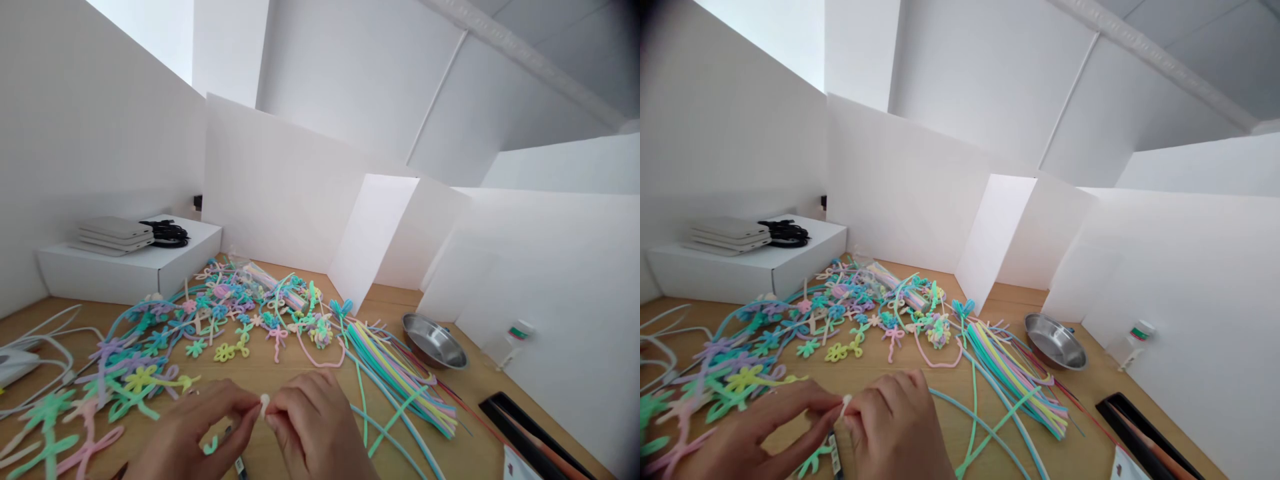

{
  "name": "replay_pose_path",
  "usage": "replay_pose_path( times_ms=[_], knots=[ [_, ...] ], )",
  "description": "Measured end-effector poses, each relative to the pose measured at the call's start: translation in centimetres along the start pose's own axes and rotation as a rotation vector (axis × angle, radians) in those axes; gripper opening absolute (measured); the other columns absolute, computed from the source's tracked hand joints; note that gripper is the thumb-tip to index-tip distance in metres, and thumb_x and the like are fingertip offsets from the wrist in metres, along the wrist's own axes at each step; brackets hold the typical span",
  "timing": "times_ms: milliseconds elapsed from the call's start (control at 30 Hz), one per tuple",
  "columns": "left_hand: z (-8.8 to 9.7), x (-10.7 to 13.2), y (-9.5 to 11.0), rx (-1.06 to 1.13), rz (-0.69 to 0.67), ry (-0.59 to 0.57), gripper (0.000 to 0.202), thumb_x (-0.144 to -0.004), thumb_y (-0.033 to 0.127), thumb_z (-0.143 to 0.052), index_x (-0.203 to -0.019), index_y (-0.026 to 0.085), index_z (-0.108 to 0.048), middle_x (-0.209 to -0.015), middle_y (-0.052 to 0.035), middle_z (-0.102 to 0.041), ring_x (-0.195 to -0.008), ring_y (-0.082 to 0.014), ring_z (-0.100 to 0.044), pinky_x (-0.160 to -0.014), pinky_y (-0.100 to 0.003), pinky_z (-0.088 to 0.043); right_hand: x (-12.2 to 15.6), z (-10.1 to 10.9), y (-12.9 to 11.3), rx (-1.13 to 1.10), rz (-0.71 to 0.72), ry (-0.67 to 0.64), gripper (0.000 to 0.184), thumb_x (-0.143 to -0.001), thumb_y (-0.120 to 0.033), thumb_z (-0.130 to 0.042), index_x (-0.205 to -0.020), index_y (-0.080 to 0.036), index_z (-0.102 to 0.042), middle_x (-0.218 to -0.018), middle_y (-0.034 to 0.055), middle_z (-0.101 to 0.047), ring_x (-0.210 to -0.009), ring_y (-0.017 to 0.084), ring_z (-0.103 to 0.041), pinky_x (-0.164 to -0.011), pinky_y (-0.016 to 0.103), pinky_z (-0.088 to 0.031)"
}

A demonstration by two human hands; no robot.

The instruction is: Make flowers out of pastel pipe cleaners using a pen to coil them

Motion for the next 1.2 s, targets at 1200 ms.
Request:
replay_pose_path(
  times_ms=[1200],
  knots=[
    [0.7, -0.9, 3.0, -0.037, -0.1, 0.248, 0.03, -0.084, 0.05, -0.05, -0.074, 0.028, -0.069, -0.06, 0.0034, -0.07, -0.066, -0.0178, -0.068, -0.066, -0.023, -0.055, 0.0, 0.8, 0.3, -0.143, -0.042, 0.199, 0.019, -0.084, -0.011, -0.062, -0.101, -0.018, -0.067, -0.087, 0.0056, -0.07, -0.075, 0.018, -0.061, -0.069, 0.029, -0.048]
  ],
)
Point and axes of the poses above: each hand's wrist, its own x-axis away from the middle knuckle, its own z-axis out of the back of the hand, y = z × x, the point moved 3 cm from there along -x, towards the middle knuckle
